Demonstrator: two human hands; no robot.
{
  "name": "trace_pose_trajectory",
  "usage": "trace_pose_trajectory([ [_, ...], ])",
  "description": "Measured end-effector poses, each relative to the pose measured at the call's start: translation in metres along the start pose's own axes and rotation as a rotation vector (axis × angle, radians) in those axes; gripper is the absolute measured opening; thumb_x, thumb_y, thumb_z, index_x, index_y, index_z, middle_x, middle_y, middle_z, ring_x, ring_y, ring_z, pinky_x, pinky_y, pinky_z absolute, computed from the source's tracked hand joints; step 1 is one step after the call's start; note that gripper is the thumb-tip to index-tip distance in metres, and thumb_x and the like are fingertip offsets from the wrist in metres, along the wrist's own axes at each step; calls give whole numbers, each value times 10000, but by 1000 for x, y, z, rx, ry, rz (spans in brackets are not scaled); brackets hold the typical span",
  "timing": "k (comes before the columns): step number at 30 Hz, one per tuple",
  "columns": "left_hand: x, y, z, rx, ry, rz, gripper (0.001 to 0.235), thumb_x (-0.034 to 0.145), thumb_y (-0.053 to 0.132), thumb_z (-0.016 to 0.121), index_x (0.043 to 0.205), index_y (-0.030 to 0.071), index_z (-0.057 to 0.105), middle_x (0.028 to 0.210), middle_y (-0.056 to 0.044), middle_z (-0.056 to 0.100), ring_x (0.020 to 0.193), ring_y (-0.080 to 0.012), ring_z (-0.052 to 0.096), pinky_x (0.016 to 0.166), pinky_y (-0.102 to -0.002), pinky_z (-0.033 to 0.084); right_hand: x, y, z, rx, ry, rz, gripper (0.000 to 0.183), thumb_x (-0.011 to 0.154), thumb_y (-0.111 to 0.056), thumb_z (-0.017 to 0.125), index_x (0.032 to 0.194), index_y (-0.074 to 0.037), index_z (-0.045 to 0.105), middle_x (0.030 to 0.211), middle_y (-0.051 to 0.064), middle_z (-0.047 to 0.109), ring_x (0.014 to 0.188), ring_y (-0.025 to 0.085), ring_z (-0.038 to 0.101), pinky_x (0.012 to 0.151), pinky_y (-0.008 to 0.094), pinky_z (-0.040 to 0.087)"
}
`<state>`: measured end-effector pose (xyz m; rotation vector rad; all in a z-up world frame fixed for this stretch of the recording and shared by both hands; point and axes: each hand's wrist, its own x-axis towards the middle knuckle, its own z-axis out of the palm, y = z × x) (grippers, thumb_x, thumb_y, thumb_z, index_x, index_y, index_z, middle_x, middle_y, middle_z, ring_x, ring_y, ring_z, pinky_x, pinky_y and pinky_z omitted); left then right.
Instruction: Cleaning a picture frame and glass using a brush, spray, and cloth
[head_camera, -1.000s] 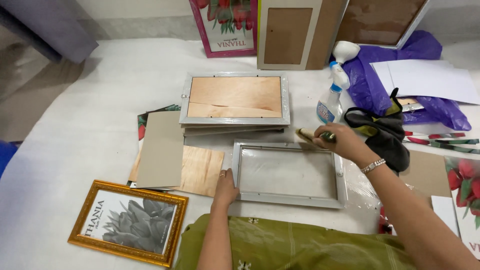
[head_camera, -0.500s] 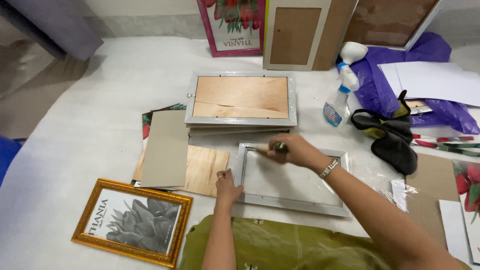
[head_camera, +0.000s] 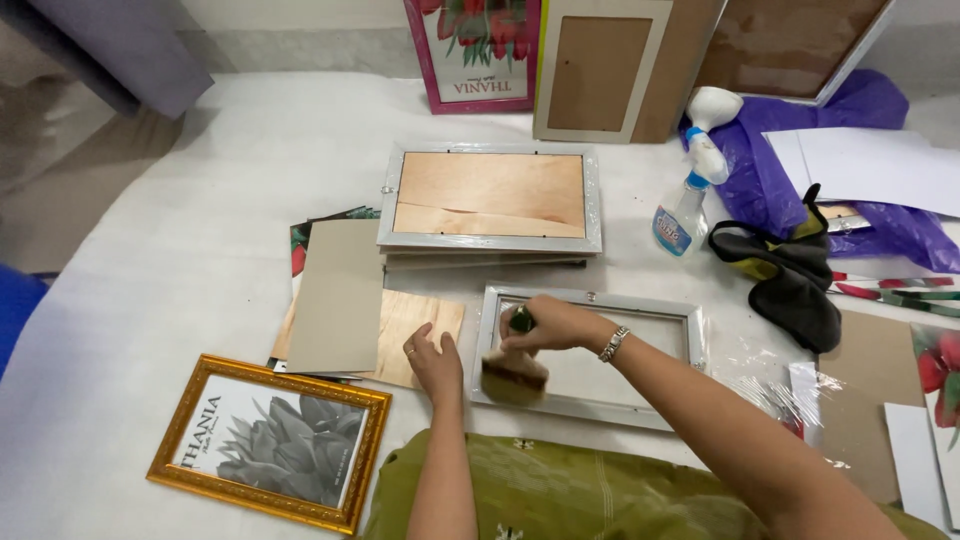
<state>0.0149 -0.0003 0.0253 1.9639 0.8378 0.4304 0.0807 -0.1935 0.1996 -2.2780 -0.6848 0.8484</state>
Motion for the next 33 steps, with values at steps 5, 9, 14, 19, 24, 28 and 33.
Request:
trace_pose_trajectory([
  [5, 2, -15, 5, 38, 7, -17, 345, 855, 164, 691, 1192, 112, 641, 1253, -143, 546, 1068, -375, 679, 908, -469, 560, 23, 56, 1, 18, 352, -63, 267, 850, -399, 768, 991, -173, 752, 930, 145, 750, 957, 371, 719, 854, 469, 579],
  [9, 2, -11, 5, 15, -5, -27, 330, 860, 143, 683, 1184, 97, 643, 1243, -162, 550, 1058, -391, 677, 904, -462, 561, -7, 36, -9, -208, 565, -189, 153, 922, -290, 719, 1017, -195, 646, 939, 95, 660, 911, 343, 707, 811, 447, 585],
  [14, 1, -15, 7, 44, -24, -21, 319, 862, 177, 680, 1174, 117, 655, 1230, -142, 572, 1049, -366, 691, 896, -457, 567, -42, 69, 20, 255, 324, -22, 174, 860, -272, 781, 949, -134, 722, 776, 105, 748, 791, 280, 751, 770, 380, 601],
  [19, -1, -16, 6, 64, 9, 26, 305, 852, 161, 683, 1153, 116, 665, 1194, -141, 590, 1012, -354, 700, 868, -456, 571, -67, 135, -21, 329, 479, 171, 224, 885, -267, 777, 1039, -107, 751, 676, 167, 750, 676, 258, 760, 711, 364, 592],
  [24, 1, -22, 9, 98, 10, 54, 295, 853, 149, 686, 1147, 129, 666, 1181, -127, 595, 998, -334, 702, 871, -438, 568, -115, 115, -23, -27, 628, 95, 121, 884, -289, 777, 982, -227, 744, 846, 52, 775, 850, 252, 770, 856, 365, 589],
  [28, 0, -19, 9, 100, 2, 45, 292, 855, 148, 678, 1146, 126, 669, 1184, -128, 599, 1007, -335, 705, 880, -435, 567, -140, 131, -19, 367, 251, 227, 154, 792, -220, 841, 883, -101, 809, 632, 78, 795, 643, 162, 741, 761, 323, 608],
  [33, 1, -29, 9, 108, -1, 71, 283, 853, 146, 681, 1134, 117, 674, 1159, -143, 601, 986, -347, 704, 873, -440, 564, -157, 219, -50, -120, 693, 156, 235, 848, -371, 791, 1050, -253, 766, 952, 55, 795, 990, 285, 736, 973, 377, 537],
])
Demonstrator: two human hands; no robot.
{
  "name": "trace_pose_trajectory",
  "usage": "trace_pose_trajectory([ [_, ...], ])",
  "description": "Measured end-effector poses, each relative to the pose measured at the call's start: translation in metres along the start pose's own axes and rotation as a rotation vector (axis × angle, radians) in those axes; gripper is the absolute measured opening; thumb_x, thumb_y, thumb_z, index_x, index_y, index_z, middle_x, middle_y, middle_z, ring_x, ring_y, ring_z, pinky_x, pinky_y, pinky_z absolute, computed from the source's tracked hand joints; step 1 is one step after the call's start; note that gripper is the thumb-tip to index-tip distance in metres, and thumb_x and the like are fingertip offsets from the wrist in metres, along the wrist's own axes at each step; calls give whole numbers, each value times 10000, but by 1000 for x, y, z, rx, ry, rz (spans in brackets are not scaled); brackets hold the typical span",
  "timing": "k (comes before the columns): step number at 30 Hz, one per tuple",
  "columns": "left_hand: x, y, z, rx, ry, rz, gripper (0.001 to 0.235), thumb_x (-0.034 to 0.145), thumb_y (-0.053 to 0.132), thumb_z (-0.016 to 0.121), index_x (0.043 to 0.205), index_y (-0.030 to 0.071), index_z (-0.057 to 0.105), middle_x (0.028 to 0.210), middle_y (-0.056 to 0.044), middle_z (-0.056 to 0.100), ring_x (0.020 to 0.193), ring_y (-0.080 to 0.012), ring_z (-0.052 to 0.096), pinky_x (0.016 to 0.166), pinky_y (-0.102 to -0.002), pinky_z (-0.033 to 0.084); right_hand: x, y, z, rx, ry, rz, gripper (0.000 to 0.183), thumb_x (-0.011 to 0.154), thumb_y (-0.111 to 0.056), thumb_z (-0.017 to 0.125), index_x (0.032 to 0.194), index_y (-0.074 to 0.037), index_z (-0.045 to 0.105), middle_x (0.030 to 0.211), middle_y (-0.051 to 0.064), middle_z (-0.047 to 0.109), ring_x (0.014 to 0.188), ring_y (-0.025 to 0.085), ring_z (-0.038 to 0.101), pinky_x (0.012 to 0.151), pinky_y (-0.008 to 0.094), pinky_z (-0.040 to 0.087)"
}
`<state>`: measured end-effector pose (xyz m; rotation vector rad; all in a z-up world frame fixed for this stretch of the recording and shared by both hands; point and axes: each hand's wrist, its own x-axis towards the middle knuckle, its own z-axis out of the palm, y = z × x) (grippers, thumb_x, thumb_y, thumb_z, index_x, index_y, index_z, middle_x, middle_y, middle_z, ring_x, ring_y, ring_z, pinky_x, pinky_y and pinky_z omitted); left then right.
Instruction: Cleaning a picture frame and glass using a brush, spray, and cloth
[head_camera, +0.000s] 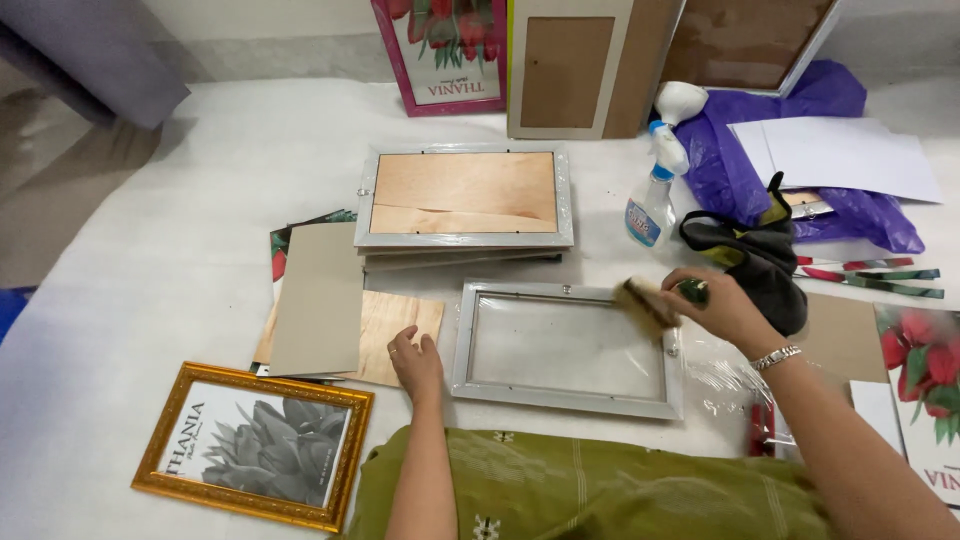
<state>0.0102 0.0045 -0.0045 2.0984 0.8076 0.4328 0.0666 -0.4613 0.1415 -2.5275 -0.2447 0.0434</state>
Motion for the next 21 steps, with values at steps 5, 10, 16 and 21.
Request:
trace_pose_trajectory([
  [5, 3, 3, 1, 16, -26, -28, 284, 864, 160, 673, 1146, 129, 669, 1184, -127, 597, 1005, -334, 706, 885, -424, 568, -21, -50, -26, 68, -155, 122, 201, 852, -377, 779, 1010, -253, 779, 838, 30, 796, 869, 201, 737, 929, 347, 557],
  [10, -3, 13, -6, 22, -41, -38, 284, 868, 155, 664, 1150, 120, 671, 1188, -138, 598, 1013, -344, 707, 892, -431, 570, -22, -58, -23, 326, -526, 358, 193, 799, -186, 832, 944, -58, 843, 685, 133, 833, 704, 208, 773, 811, 348, 609],
  [16, 0, 5, -7, 51, -114, -85, 289, 903, 188, 647, 1184, 120, 648, 1194, -139, 595, 1056, -342, 689, 902, -429, 558, -8, -13, -3, -309, 198, 3, 190, 888, -473, 749, 995, -318, 719, 924, -10, 739, 914, 230, 742, 857, 346, 592],
  [21, 12, -54, 37, 397, -488, -193, 284, 893, 467, 594, 1036, 231, 661, 1040, -40, 676, 1007, -258, 720, 825, -410, 583, 0, -6, 58, -611, 273, 173, 346, 925, -576, 613, 953, -232, 628, 782, 29, 693, 755, 249, 744, 683, 368, 598],
])
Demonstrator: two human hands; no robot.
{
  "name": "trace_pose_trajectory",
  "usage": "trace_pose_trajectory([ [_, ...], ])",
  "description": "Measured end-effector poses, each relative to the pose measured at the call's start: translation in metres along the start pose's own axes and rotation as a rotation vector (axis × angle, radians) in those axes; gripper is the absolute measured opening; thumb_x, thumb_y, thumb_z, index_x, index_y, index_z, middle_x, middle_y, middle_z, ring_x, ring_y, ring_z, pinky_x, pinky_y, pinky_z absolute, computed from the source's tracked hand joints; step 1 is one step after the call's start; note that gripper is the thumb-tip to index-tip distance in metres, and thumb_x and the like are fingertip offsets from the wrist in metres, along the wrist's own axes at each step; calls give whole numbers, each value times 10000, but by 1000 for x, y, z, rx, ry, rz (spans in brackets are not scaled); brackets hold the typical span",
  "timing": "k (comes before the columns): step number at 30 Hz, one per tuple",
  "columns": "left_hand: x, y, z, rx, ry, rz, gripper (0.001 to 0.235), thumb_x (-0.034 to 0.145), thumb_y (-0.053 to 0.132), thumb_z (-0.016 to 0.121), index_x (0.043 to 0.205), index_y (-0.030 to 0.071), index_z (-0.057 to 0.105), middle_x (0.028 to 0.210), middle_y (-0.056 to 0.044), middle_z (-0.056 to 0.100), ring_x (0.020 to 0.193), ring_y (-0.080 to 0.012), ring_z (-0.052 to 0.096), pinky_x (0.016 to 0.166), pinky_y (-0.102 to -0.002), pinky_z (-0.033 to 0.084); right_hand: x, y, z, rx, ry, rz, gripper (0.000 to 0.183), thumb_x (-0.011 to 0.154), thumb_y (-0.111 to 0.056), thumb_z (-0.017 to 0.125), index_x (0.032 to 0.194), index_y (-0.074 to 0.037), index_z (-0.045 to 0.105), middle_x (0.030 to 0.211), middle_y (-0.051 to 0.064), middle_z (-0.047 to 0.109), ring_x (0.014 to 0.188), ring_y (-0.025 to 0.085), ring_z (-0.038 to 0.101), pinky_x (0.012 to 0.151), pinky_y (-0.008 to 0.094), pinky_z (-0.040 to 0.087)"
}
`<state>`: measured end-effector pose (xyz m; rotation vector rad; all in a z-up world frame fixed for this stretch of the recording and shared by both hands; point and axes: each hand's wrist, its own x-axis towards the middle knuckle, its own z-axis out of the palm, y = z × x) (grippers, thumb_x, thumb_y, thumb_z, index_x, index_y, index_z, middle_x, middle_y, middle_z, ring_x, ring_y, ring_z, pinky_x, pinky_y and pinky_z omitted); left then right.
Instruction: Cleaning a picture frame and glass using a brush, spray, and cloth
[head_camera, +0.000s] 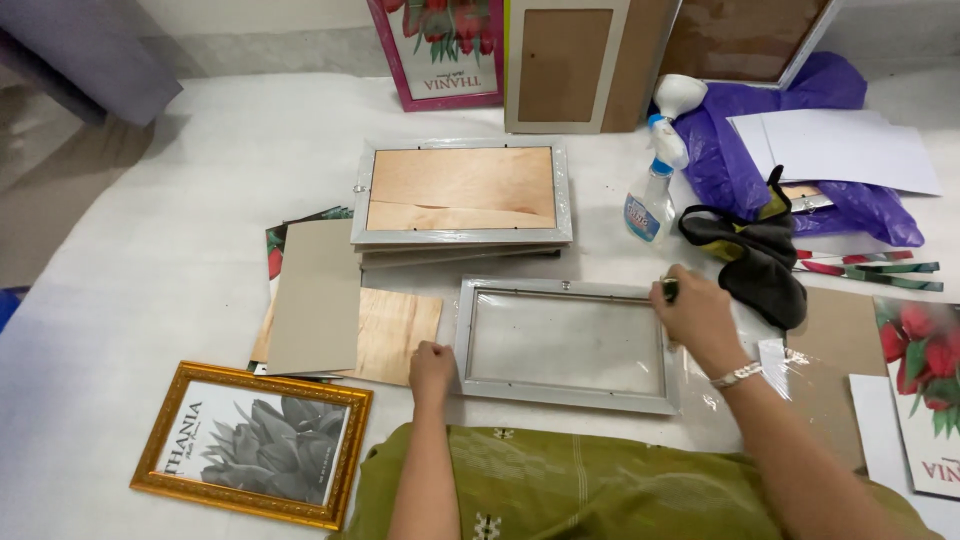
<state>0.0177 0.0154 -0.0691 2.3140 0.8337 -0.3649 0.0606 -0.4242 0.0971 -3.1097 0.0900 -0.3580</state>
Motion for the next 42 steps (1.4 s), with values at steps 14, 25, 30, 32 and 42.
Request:
trace_pose_trajectory([
  [14, -50, 32, -57, -148, -259, -25, 633, 963, 581, 374, 1284, 80, 588, 1169, -269, 703, 1136, -413, 679, 960, -512, 533, 2, -279, -11, 994, -46, 43, 188, 870, -377, 683, 887, -195, 637, 760, 60, 681, 757, 277, 728, 707, 390, 590],
  [25, -57, 45, -57, -750, 64, -62, 385, 962, 351, 542, 1211, 73, 635, 1175, -194, 676, 1103, -334, 654, 950, -438, 515, -38, -94, -48, 179, 55, 225, 176, 917, -288, 674, 965, -122, 647, 782, 103, 649, 713, 339, 727, 683, 442, 605],
  [30, -39, 36, -43, -970, 117, -122, 368, 927, 297, 570, 1217, 77, 625, 999, -81, 673, 808, -147, 596, 621, -241, 456, -55, -185, -4, 401, -130, 111, 281, 826, -244, 722, 1018, -73, 607, 948, 211, 668, 856, 453, 714, 740, 522, 590],
  [32, -27, 26, -46, -1068, 69, -175, 382, 921, 299, 583, 1224, 66, 598, 1016, -71, 636, 792, -152, 581, 595, -249, 453, -61, -238, 4, 541, -129, 26, 280, 814, -245, 748, 1000, -91, 607, 944, 172, 657, 865, 438, 711, 747, 509, 590],
  [42, -24, 22, -47, -1207, -32, -277, 365, 990, 299, 537, 1274, 71, 558, 998, -25, 623, 697, -125, 610, 510, -223, 473, -65, -148, -127, 723, 33, 181, 121, 882, -232, 723, 870, -121, 678, 810, 194, 701, 808, 408, 717, 686, 502, 569],
])
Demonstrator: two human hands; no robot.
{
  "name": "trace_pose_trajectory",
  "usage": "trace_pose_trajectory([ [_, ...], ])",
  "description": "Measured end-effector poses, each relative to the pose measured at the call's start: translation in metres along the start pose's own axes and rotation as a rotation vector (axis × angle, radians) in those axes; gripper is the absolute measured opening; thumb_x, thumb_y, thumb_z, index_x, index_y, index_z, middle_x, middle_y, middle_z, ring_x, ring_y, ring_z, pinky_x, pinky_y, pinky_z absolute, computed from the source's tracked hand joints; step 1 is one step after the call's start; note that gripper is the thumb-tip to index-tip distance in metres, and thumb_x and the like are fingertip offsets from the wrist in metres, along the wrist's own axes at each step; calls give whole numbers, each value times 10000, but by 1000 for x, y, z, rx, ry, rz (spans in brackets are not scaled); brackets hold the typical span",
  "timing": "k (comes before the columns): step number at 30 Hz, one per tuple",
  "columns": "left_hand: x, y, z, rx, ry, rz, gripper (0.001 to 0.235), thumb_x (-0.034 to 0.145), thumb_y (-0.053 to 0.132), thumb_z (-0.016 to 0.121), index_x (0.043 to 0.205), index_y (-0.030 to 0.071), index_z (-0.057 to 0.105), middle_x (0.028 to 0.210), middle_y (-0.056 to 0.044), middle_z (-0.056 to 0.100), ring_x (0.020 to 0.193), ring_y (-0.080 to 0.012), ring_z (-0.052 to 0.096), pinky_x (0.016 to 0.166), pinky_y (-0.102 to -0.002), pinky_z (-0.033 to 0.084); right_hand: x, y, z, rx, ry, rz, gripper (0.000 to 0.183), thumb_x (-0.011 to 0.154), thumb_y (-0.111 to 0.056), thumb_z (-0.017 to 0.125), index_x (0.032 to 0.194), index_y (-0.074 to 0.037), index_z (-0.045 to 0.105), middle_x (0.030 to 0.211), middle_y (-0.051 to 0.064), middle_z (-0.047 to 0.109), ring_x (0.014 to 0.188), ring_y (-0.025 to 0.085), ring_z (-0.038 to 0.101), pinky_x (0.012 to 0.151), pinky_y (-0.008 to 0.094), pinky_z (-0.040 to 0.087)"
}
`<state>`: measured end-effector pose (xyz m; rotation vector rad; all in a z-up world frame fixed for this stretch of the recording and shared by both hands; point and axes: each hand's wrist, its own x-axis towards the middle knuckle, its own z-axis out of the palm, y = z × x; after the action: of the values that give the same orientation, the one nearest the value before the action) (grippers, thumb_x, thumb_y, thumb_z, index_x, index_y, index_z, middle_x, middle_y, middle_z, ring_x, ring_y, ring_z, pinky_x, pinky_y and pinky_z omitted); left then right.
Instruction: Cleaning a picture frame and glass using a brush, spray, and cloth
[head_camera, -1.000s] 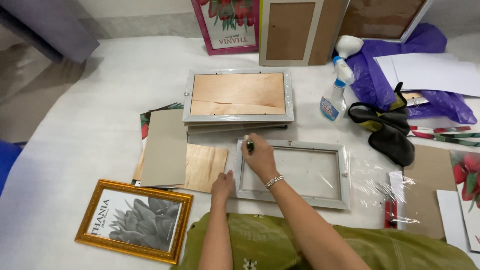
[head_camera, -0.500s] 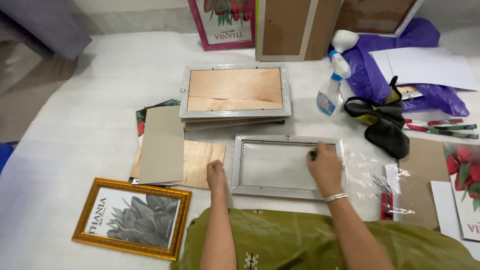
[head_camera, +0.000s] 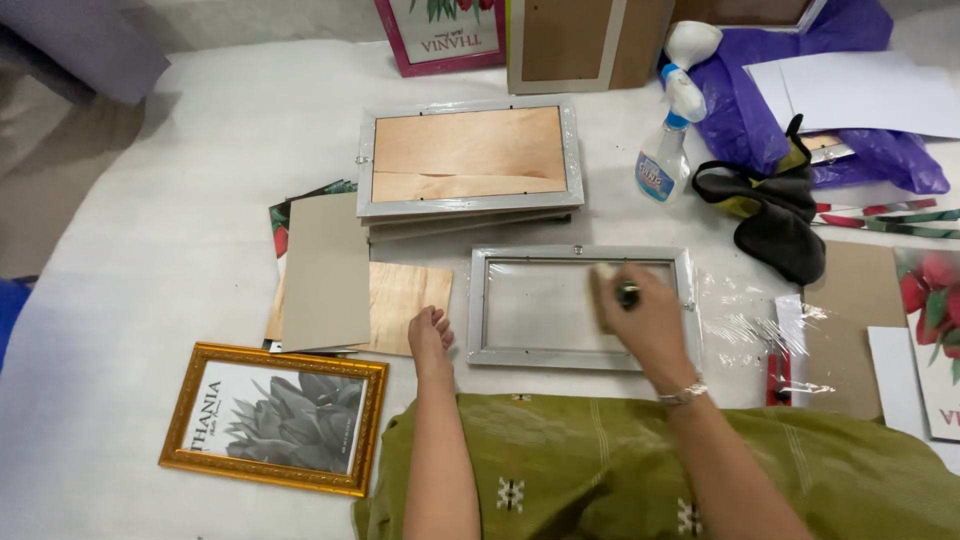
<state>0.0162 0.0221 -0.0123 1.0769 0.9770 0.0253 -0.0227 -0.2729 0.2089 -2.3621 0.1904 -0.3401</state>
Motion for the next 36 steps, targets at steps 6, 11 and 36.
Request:
trace_pose_trajectory([
  [6, -44, 29, 15, 57, -31, 34, 360, 1004, 318, 507, 1287, 102, 558, 1048, 12, 637, 793, -99, 623, 601, -201, 496, -17, 123, 39, -515, -110, 88, 233, 895, -318, 630, 922, -89, 665, 806, 169, 709, 792, 383, 750, 728, 491, 604],
  [11, 4, 0, -3, 9, 11, 20, 385, 976, 342, 564, 1289, 118, 567, 1044, -6, 644, 774, -126, 645, 579, -235, 523, -39, 19, 128, -100, -137, -78, 178, 876, -243, 648, 886, -68, 623, 732, 188, 652, 695, 426, 712, 626, 515, 568],
  [36, 21, -8, -11, -91, 111, 39, 338, 916, 349, 608, 1201, 168, 613, 1001, 20, 653, 789, -120, 642, 603, -248, 501, -40, -60, 121, 405, -236, 23, 115, 892, -184, 678, 845, -103, 611, 662, 136, 635, 617, 361, 709, 620, 375, 586],
])
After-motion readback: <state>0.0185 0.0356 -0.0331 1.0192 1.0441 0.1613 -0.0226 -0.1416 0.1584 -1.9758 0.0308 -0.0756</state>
